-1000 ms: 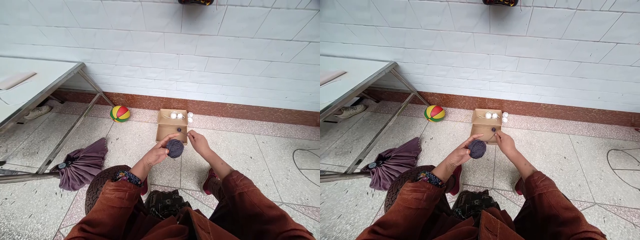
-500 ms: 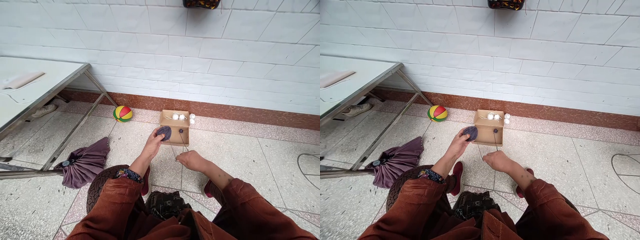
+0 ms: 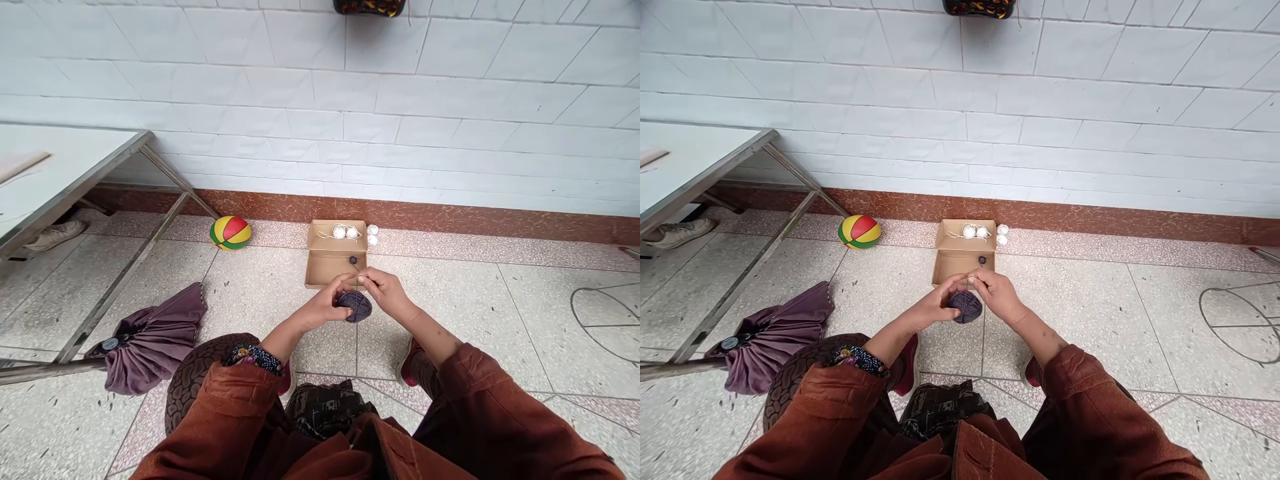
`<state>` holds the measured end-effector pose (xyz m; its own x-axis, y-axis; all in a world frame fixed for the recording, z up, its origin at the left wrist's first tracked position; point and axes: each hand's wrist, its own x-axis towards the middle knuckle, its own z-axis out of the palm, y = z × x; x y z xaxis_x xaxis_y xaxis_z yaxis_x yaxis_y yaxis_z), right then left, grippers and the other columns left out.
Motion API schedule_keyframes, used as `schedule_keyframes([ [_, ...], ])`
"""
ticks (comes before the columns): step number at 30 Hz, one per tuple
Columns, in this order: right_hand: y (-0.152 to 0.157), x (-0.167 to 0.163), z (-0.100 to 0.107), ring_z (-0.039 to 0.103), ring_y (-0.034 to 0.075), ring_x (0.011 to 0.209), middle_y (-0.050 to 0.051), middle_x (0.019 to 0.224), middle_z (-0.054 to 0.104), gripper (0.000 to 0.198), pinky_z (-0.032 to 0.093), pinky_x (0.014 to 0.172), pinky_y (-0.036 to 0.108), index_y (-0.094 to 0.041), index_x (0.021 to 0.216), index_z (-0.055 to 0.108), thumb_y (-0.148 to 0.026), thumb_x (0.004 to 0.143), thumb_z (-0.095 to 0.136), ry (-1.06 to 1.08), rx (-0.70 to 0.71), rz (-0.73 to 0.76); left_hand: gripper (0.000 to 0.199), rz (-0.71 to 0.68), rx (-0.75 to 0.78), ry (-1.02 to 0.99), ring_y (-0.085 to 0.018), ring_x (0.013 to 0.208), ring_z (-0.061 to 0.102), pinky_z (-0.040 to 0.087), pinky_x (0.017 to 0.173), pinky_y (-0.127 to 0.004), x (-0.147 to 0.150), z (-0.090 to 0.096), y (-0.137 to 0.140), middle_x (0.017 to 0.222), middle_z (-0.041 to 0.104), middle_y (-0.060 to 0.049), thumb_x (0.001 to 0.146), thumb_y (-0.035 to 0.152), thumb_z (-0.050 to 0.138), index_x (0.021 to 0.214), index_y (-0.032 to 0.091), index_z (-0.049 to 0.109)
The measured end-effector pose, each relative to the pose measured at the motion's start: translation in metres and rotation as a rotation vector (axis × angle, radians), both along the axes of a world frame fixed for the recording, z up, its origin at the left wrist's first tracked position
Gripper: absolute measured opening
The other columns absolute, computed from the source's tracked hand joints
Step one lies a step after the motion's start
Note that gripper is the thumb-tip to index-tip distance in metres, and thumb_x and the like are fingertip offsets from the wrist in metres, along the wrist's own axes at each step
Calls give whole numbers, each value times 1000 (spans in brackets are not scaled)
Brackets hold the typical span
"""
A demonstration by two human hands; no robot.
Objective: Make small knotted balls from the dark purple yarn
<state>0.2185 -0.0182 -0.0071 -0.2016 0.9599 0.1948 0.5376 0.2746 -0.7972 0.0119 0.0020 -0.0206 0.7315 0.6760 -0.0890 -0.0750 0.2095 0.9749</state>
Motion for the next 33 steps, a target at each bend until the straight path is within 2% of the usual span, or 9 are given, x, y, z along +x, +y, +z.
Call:
schedule_keyframes([
  [3,1,-3,-11,62,16,76,0,82,67,28,47,73,25,-22,89,64,-36,100,42,42,-100,-12,77,18,-158,-188,-22,106,58,42,91,-36,4,9,-2,115,63,-8,74,28,75,144,27,42],
  [8,-6,-7,-29,59,15,68,-1,74,64,22,44,66,23,-21,92,65,-25,96,43,-75,-224,50,56,194,-338,-273,-25,108,60,44,91,-37,4,13,3,117,65,-10,74,27,74,128,23,59],
  [12,-16,-10,-24,59,15,71,1,79,65,25,44,69,24,-21,90,65,-29,100,43,-166,-144,193,49,351,-297,-202,-24,107,60,43,94,-37,5,8,9,114,66,-10,70,25,76,116,19,63],
  [16,-21,-6,-5,60,15,74,1,80,64,28,46,71,25,-21,93,63,-36,102,42,-147,-36,314,50,484,-116,24,-21,102,59,41,95,-35,6,4,13,106,65,-5,66,22,76,113,18,60],
  [21,-15,8,7,63,18,84,6,89,67,31,48,78,28,-21,96,65,-39,103,40,-79,112,216,65,313,14,174,-21,103,58,41,94,-36,5,-2,12,113,60,-6,65,20,76,126,20,54],
  [25,-5,13,1,61,18,79,6,84,65,32,47,73,28,-22,94,69,-41,101,44,-134,155,103,76,10,-62,33,-24,109,57,41,94,-39,8,-5,6,118,61,-8,69,24,77,138,24,46],
  [27,0,12,-5,62,18,82,5,86,67,29,48,75,29,-23,94,69,-40,101,46,-127,140,61,74,-61,-116,-103,-27,120,52,38,100,-41,9,-3,3,127,59,-10,71,26,77,139,25,48],
  [30,4,7,-13,63,18,85,5,90,68,25,48,78,29,-22,94,67,-33,101,46,-105,83,14,71,-24,-221,-248,-28,124,51,37,102,-40,8,5,0,132,57,-10,72,26,76,139,26,50],
  [33,3,0,-22,63,18,79,4,85,68,22,48,73,27,-21,95,65,-28,100,45,-165,-36,6,65,117,-309,-309,-26,114,58,40,97,-38,4,11,1,123,63,-9,73,25,74,135,26,55],
])
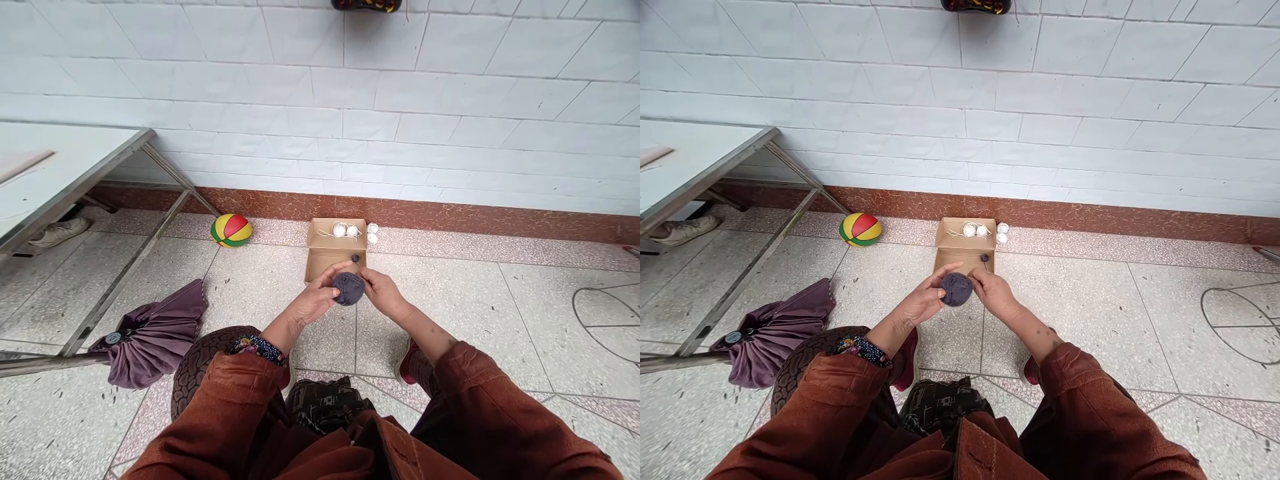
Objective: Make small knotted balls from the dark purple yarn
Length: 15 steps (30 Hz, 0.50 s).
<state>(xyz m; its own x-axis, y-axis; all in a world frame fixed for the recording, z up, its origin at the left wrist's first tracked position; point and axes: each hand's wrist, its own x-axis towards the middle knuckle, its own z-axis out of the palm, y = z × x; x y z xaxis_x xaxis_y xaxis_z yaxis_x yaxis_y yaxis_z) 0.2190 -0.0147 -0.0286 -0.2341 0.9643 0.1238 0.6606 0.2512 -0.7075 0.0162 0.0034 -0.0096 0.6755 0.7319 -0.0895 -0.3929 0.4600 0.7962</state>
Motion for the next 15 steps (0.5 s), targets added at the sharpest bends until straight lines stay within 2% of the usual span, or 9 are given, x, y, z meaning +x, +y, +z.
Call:
schedule_keyframes([
  [3,-7,-9,-6,64,18,80,4,87,69,18,47,72,27,-20,98,63,-26,99,46,-71,-65,93,53,177,-37,5,-23,108,60,40,97,-37,-2,0,5,116,66,-8,72,23,74,123,21,63],
  [7,-19,-19,-1,63,17,75,3,84,67,20,46,69,26,-20,94,62,-30,101,46,-117,-19,342,43,344,5,152,-22,105,60,40,98,-37,-4,-4,12,111,68,-8,69,22,75,111,17,66],
  [10,-24,-19,13,62,16,75,3,82,66,21,46,69,26,-21,93,62,-32,101,45,-43,53,416,49,350,120,339,-24,106,59,40,100,-39,-7,-5,13,109,67,-7,66,22,76,113,18,65],
  [13,-20,-11,28,62,16,77,3,83,66,21,47,72,26,-21,94,63,-33,100,47,108,99,351,52,302,275,516,-26,111,56,38,103,-41,-11,-5,13,114,64,-6,64,20,75,115,21,66],
  [15,-16,-5,32,62,16,78,3,84,66,21,48,73,27,-21,93,64,-33,100,48,178,132,287,56,231,322,554,-26,110,56,38,102,-41,-12,-6,11,116,62,-7,65,20,75,119,21,63],
])
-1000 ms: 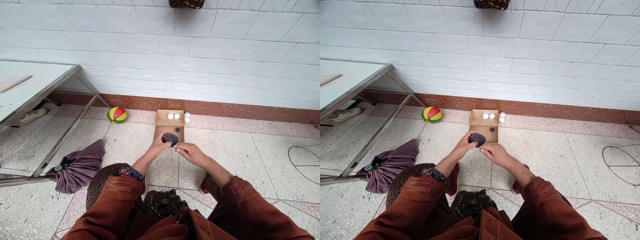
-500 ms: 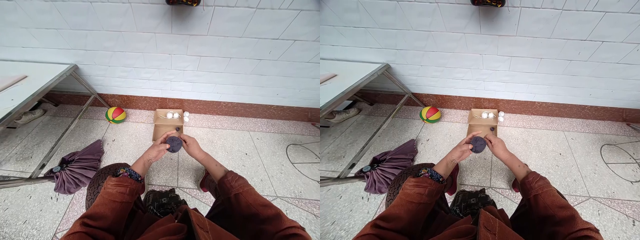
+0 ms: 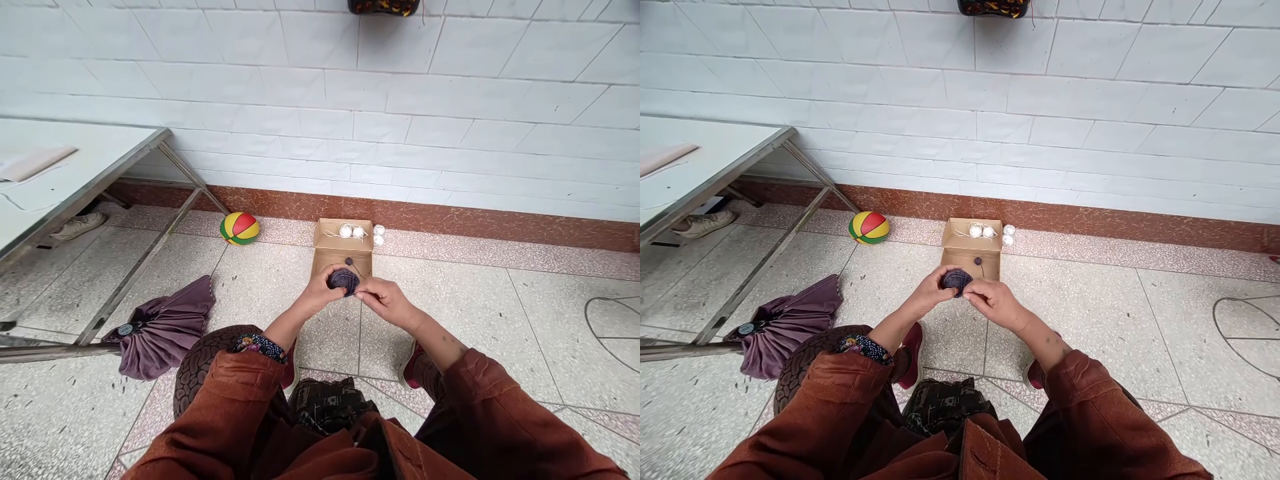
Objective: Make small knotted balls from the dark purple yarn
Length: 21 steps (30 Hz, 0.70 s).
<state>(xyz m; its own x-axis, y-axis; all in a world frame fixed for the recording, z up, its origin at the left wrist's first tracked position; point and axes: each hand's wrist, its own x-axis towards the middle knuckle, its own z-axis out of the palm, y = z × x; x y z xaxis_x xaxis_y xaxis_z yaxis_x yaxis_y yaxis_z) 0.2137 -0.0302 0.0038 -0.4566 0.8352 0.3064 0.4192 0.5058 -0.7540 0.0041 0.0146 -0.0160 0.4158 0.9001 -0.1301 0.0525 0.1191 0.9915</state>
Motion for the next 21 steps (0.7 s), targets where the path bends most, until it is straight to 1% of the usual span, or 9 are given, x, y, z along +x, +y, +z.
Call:
schedule_keyframes([
  [3,8,5,-1,62,17,80,4,84,67,23,48,74,28,-22,91,66,-35,99,50,21,30,-72,72,-193,-68,-56,-24,106,58,40,97,-41,1,-4,-4,118,61,-8,66,21,76,134,23,51],
  [6,14,2,-9,62,18,81,4,85,67,24,48,75,29,-23,90,67,-38,99,51,26,5,-118,80,-380,-137,-234,-26,119,53,38,101,-41,3,-6,-10,129,58,-9,67,23,78,140,26,45],
  [7,15,1,-12,62,18,82,4,86,67,24,48,76,29,-23,90,67,-38,99,51,35,-11,-137,79,-411,-155,-308,-27,124,50,36,103,-41,4,-5,-12,134,56,-10,68,23,78,140,26,46],
  [9,17,-2,-19,62,18,81,3,85,67,24,48,77,29,-22,89,66,-36,99,49,42,-45,-182,76,-415,-186,-428,-28,130,46,34,105,-41,3,-1,-15,140,52,-10,69,24,77,140,27,48],
  [10,18,-4,-22,61,17,80,3,83,66,24,47,76,29,-22,88,64,-35,100,48,35,-66,-203,75,-397,-203,-468,-28,129,47,34,105,-41,3,1,-15,139,52,-10,70,25,76,140,27,49],
  [12,19,-5,-30,61,17,76,2,80,65,25,46,72,27,-21,86,62,-32,100,45,-2,-118,-231,72,-326,-239,-515,-27,122,52,36,103,-39,0,6,-15,132,58,-10,72,25,75,140,26,50],
  [15,17,-7,-38,62,17,76,3,82,65,20,46,70,26,-20,90,61,-27,99,45,-100,-184,-232,65,-173,-258,-542,-24,111,58,38,100,-37,-3,9,-10,119,64,-9,72,25,74,135,23,56],
  [18,11,-11,-39,63,17,80,3,86,67,18,47,73,26,-20,92,61,-26,99,47,-160,-169,-133,54,6,-234,-496,-23,109,58,38,101,-37,-4,4,-2,115,66,-9,69,23,74,122,18,63],
  [21,5,-15,-31,62,16,78,2,83,65,19,47,73,26,-20,91,62,-29,100,49,-154,-94,38,50,152,-188,-323,-23,106,58,39,100,-38,-3,-4,3,112,66,-8,67,23,73,115,15,64],
])
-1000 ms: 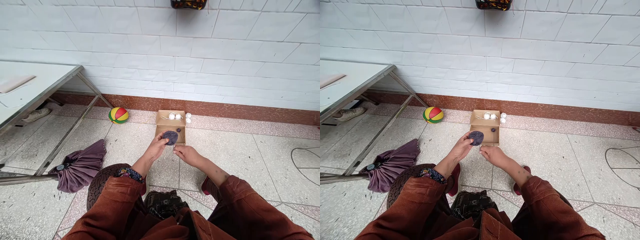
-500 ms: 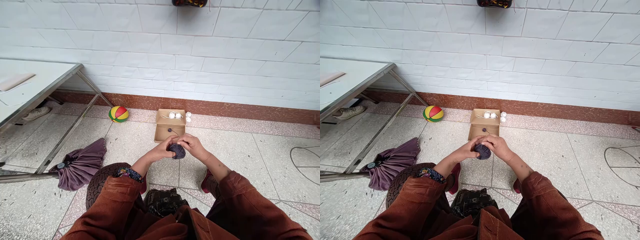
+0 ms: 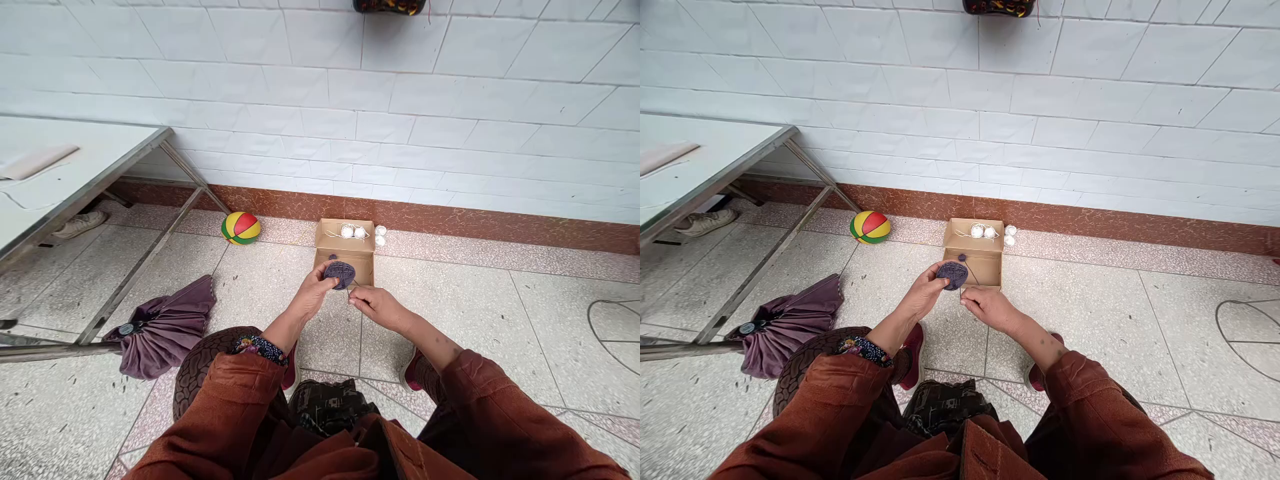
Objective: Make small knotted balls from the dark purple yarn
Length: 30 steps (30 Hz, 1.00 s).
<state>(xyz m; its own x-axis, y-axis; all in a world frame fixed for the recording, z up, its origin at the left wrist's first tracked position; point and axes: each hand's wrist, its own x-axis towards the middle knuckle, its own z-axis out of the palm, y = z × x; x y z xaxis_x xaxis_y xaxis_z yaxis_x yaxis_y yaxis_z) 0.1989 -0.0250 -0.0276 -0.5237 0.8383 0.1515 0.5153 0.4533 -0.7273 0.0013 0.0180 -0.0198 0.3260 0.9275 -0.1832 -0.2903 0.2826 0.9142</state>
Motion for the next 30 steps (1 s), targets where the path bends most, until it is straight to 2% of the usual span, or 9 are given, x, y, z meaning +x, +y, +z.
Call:
schedule_keyframes([
  [3,-3,1,12,62,16,77,3,82,65,18,48,72,26,-21,94,64,-32,99,51,88,52,76,53,-34,87,234,-24,107,58,40,100,-39,2,-3,0,114,65,-9,64,20,72,115,15,61],
  [7,3,11,22,61,16,75,3,81,64,18,48,69,27,-22,93,67,-34,98,54,198,116,-28,61,-191,225,425,-25,110,57,39,101,-40,3,0,-6,119,62,-9,62,19,74,121,17,57],
  [9,7,16,20,61,16,75,3,80,64,19,48,69,28,-22,91,68,-35,98,55,200,135,-93,72,-310,229,385,-25,109,57,40,99,-40,3,2,-10,121,61,-9,63,19,75,131,19,51],
  [11,12,18,16,61,17,77,3,80,64,20,48,71,28,-23,89,68,-35,98,55,196,121,-151,79,-441,209,242,-25,113,56,40,99,-40,3,3,-13,126,59,-10,65,21,76,138,21,44],
  [13,14,18,10,61,17,78,2,82,65,19,48,72,28,-22,87,66,-34,98,55,202,92,-204,79,-513,176,64,-26,119,52,38,101,-40,4,5,-15,131,56,-11,67,24,78,139,22,44],
  [17,16,15,0,60,16,73,1,77,63,20,45,69,27,-21,83,61,-28,98,50,175,29,-265,69,-409,27,-195,-26,119,55,42,97,-36,4,9,-18,132,57,-10,73,28,76,137,25,50],
  [22,14,12,-5,60,17,73,2,78,64,18,45,67,26,-21,85,58,-22,98,45,48,-16,-280,62,-349,-159,-330,-27,106,64,52,78,-35,2,13,-20,135,56,-12,80,32,70,138,28,49],
  [26,12,9,-8,62,18,78,4,85,66,14,46,71,27,-21,91,59,-22,98,47,-42,-9,-272,58,-216,-180,-325,-25,107,63,52,85,-37,2,9,-18,129,61,-13,76,27,73,131,22,55],
  [30,8,6,-5,62,17,79,3,86,66,15,46,72,27,-21,92,60,-26,99,48,-29,17,-155,55,-92,-109,-268,-22,113,59,46,96,-39,2,7,-11,134,58,-9,72,19,75,125,23,58],
])
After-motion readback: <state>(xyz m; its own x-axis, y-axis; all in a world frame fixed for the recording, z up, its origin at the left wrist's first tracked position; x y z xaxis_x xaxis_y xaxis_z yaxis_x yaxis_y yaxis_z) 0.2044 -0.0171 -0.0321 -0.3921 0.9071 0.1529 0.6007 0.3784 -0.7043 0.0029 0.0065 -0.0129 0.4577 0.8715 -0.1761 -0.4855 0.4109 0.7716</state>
